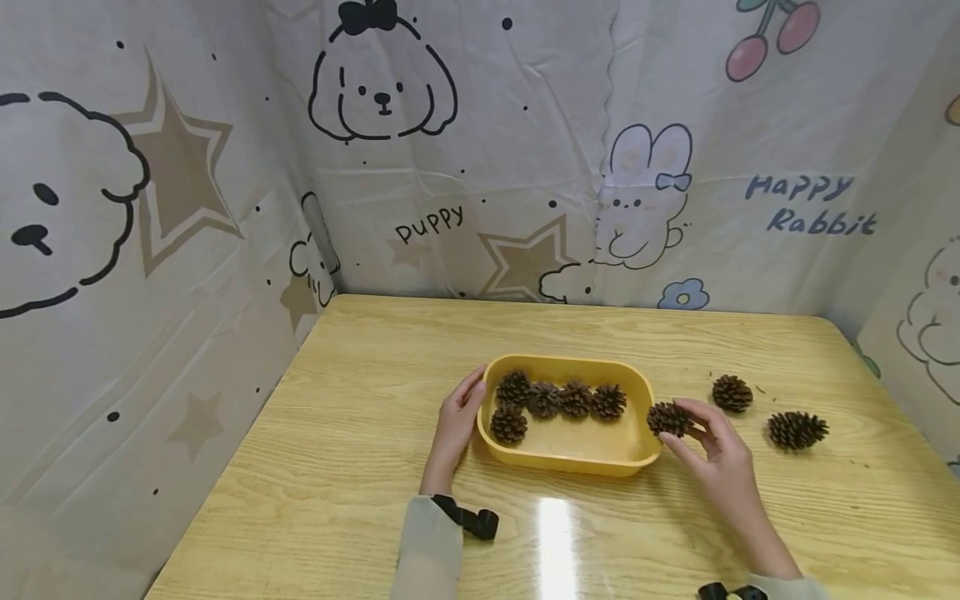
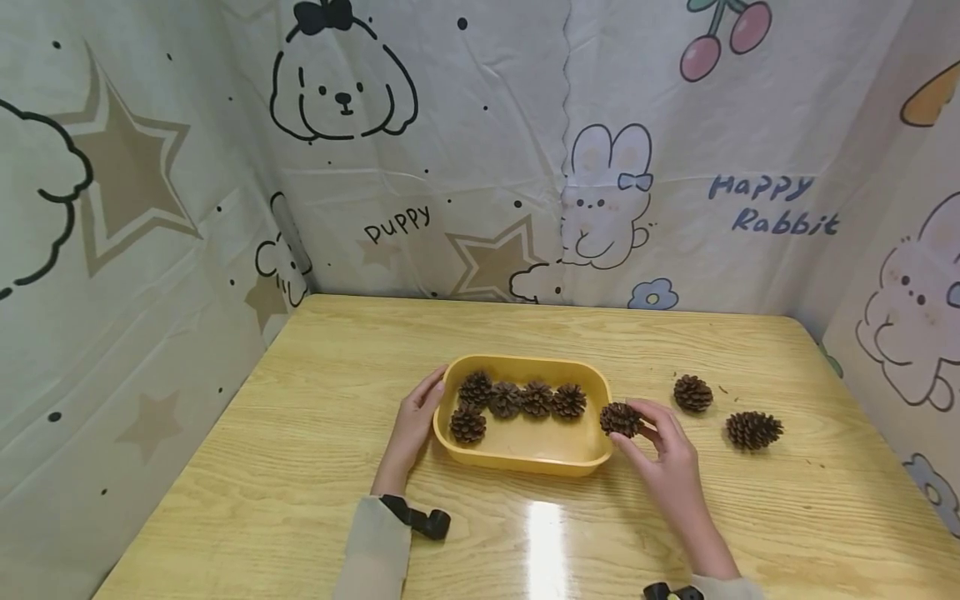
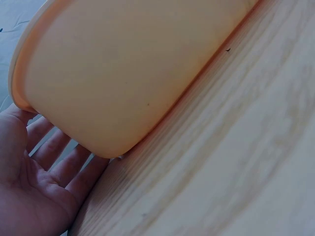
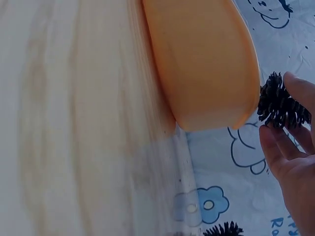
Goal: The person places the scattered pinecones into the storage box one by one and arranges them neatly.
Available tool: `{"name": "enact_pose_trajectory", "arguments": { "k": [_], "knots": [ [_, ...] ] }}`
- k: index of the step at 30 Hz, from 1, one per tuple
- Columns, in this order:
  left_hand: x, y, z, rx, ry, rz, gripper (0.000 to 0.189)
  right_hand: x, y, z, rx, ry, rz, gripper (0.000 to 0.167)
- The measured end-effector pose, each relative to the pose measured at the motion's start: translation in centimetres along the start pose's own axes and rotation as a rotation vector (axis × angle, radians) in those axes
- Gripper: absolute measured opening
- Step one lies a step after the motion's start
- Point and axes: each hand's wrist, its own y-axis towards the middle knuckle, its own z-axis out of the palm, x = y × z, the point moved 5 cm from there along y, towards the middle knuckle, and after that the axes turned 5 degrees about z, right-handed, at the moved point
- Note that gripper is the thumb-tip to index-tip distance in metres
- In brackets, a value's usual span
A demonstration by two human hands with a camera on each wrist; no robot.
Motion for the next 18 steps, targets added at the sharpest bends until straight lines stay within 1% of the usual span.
{"name": "enact_pose_trajectory", "arguments": {
  "k": [4, 7, 11, 14, 18],
  "knots": [
    [-0.1, -0.1, -0.1, -0.002, -0.011, 0.004, 0.046, 0.7, 0.4, 1.2, 0.033, 0.002, -0.04, 0.055],
    [0.0, -0.1, -0.1, -0.003, -0.014, 0.009, 0.046, 1.2, 0.7, 2.1, 0.062, -0.023, -0.071, 0.055],
    [0.0, 0.0, -0.1, -0.002, 0.001, 0.01, 0.046, 2.0, 1.0, 3.1, 0.105, -0.054, -0.147, 0.056],
    [0.0, 0.0, -0.1, 0.0, 0.005, 0.006, 0.046, 2.4, 1.3, 3.8, 0.134, -0.051, -0.199, 0.057],
    [-0.1, 0.0, 0.0, 0.003, 0.004, 0.004, 0.046, 2.6, 1.6, 4.7, 0.167, -0.046, -0.225, 0.056]
  ]
}}
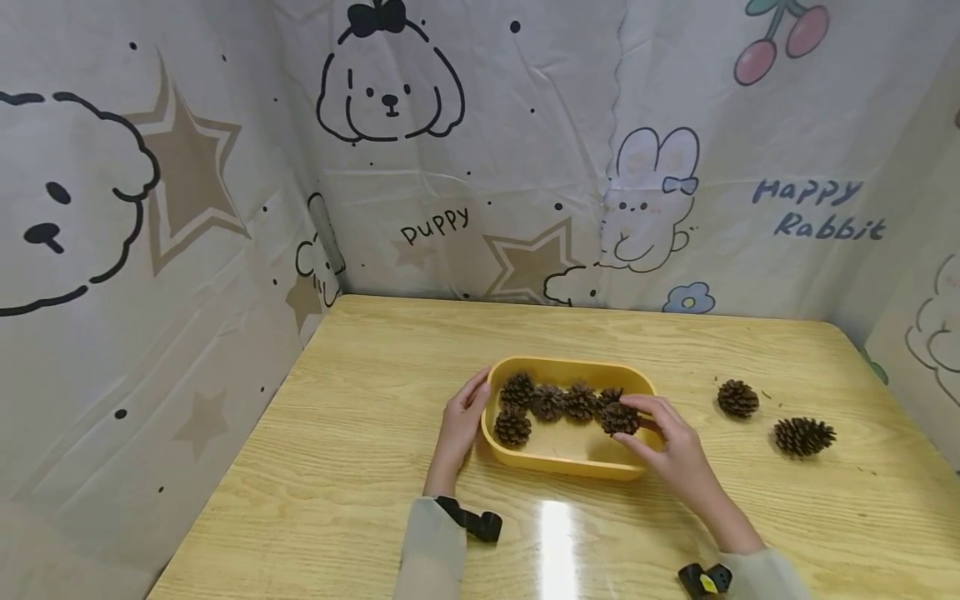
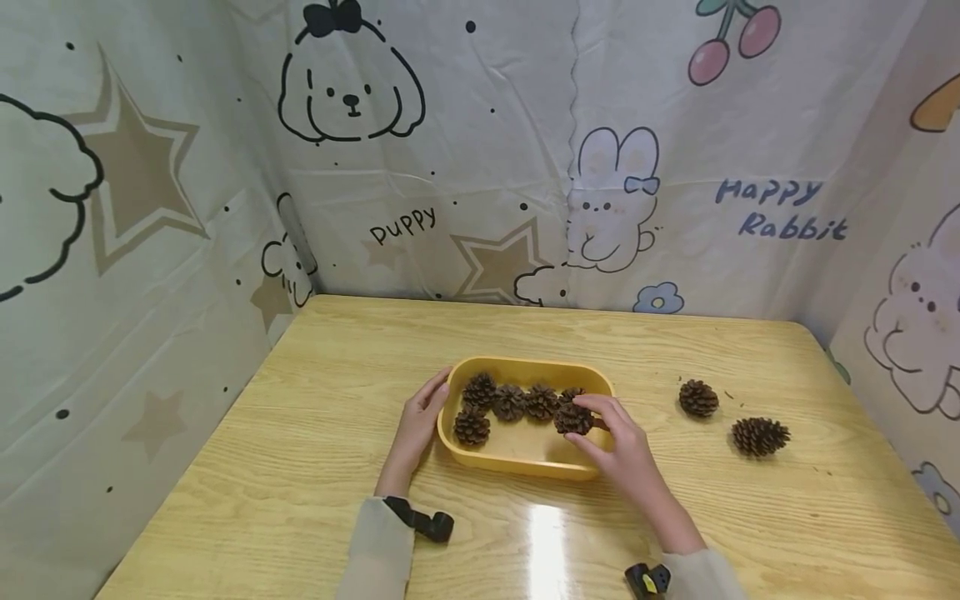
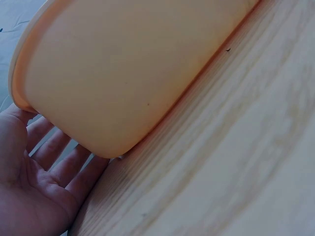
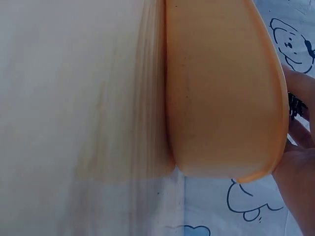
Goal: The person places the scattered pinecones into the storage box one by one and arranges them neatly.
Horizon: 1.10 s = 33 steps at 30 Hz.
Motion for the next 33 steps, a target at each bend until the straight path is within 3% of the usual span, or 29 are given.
{"name": "enact_pose_trajectory", "arguments": {
  "k": [10, 20, 33],
  "knots": [
    [0.3, 0.0, -0.1, 0.0, -0.003, -0.002, 0.047, 0.8, 1.2, 1.8, 0.066, -0.037, -0.08, 0.054],
    [-0.1, -0.1, -0.1, 0.003, -0.014, -0.002, 0.047, 1.7, 2.5, 3.8, 0.167, -0.146, -0.189, 0.052],
    [0.1, 0.0, -0.1, -0.007, 0.024, 0.046, 0.049, 1.7, 3.2, 6.7, 0.466, -0.118, -0.068, 0.041]
  ]
}}
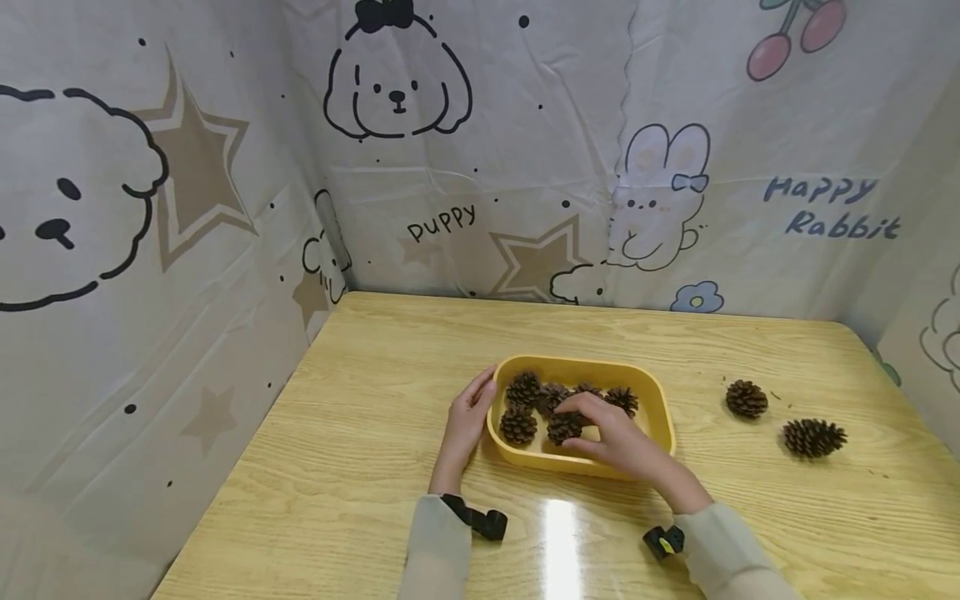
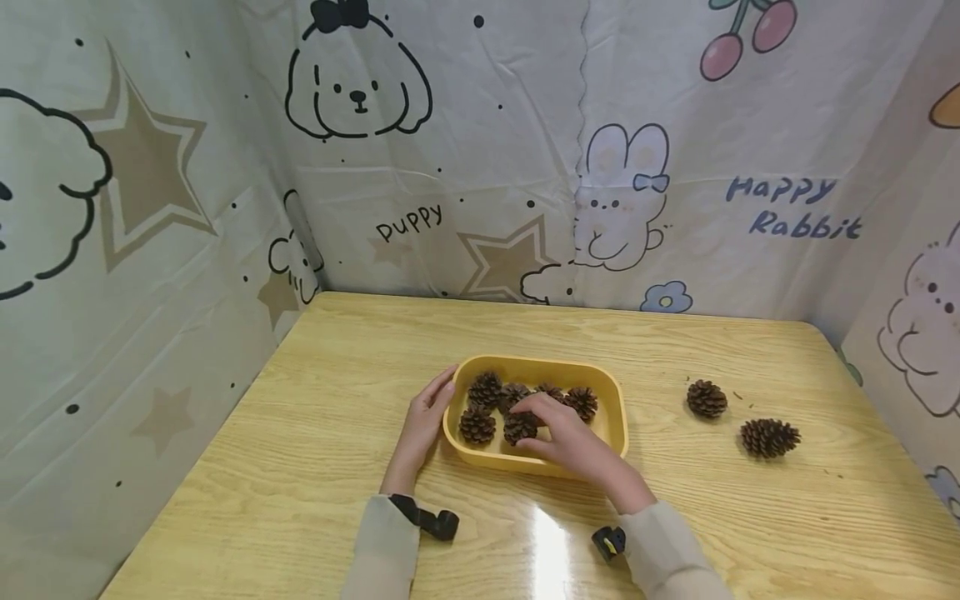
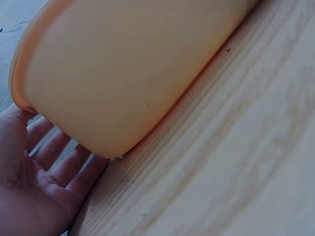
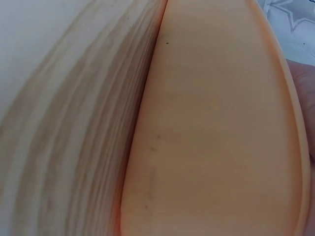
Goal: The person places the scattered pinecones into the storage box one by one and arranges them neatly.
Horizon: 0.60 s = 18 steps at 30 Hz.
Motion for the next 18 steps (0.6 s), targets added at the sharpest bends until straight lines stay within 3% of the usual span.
{"name": "enact_pose_trajectory", "arguments": {
  "k": [6, 18],
  "knots": [
    [-0.7, 0.0, 0.1, 0.008, -0.024, -0.032, 0.047, 0.0, 0.6, 0.7, 0.122, 0.024, 0.059, 0.041],
    [-0.2, 0.0, 0.0, -0.002, -0.003, -0.038, 0.046, 0.2, 1.7, 1.5, 0.24, 0.012, 0.097, 0.04]
  ]
}}
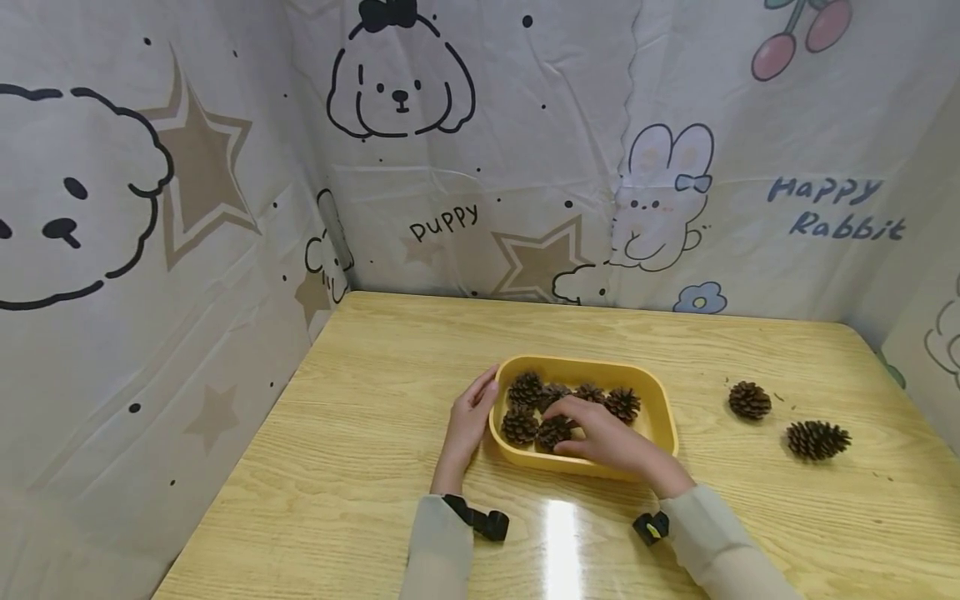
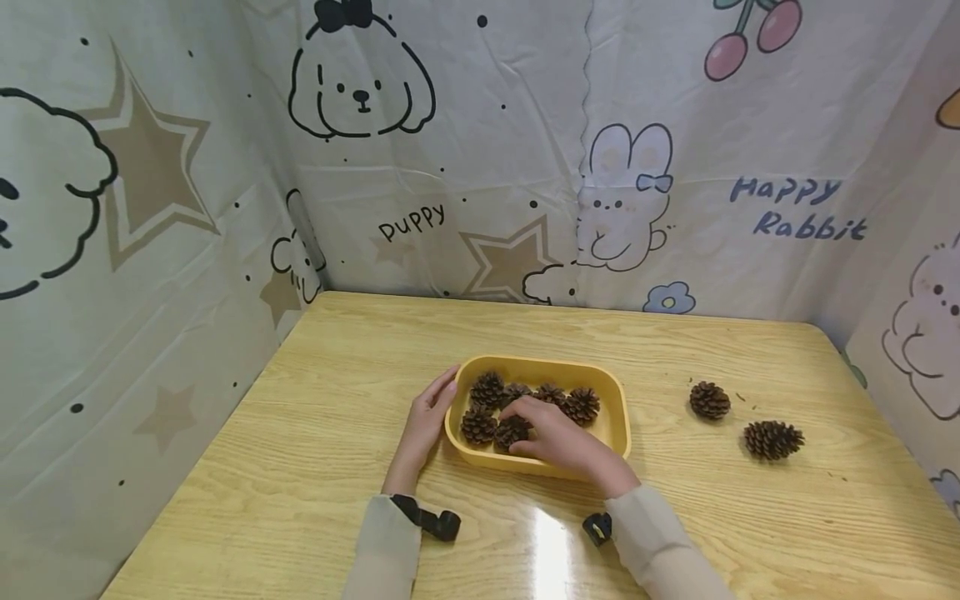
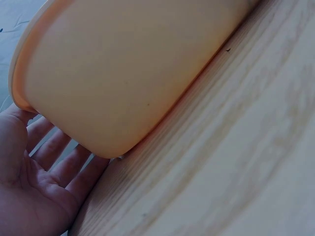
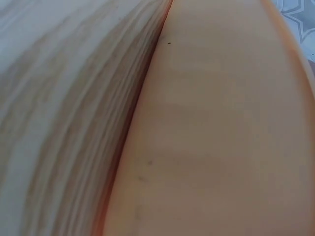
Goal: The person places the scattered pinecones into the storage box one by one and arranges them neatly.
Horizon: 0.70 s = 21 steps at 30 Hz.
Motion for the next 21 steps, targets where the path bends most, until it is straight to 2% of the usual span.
{"name": "enact_pose_trajectory", "arguments": {
  "k": [8, 16, 19, 21],
  "knots": [
    [-0.2, 0.0, 0.1, 0.003, -0.003, -0.002, 0.046, -0.1, 0.5, 0.3, 0.031, -0.023, -0.022, 0.039],
    [-3.3, -1.1, -0.2, 0.031, -0.001, -0.028, 0.044, -0.3, 0.4, 0.3, 0.036, -0.01, -0.012, 0.039],
    [-3.5, -1.2, -0.2, 0.04, 0.002, -0.028, 0.044, -0.4, 0.4, 0.3, 0.026, -0.005, -0.018, 0.039],
    [-3.2, -1.0, -0.1, 0.038, -0.001, -0.018, 0.044, -0.5, 0.4, 0.3, 0.023, -0.003, -0.02, 0.039]
  ]
}}
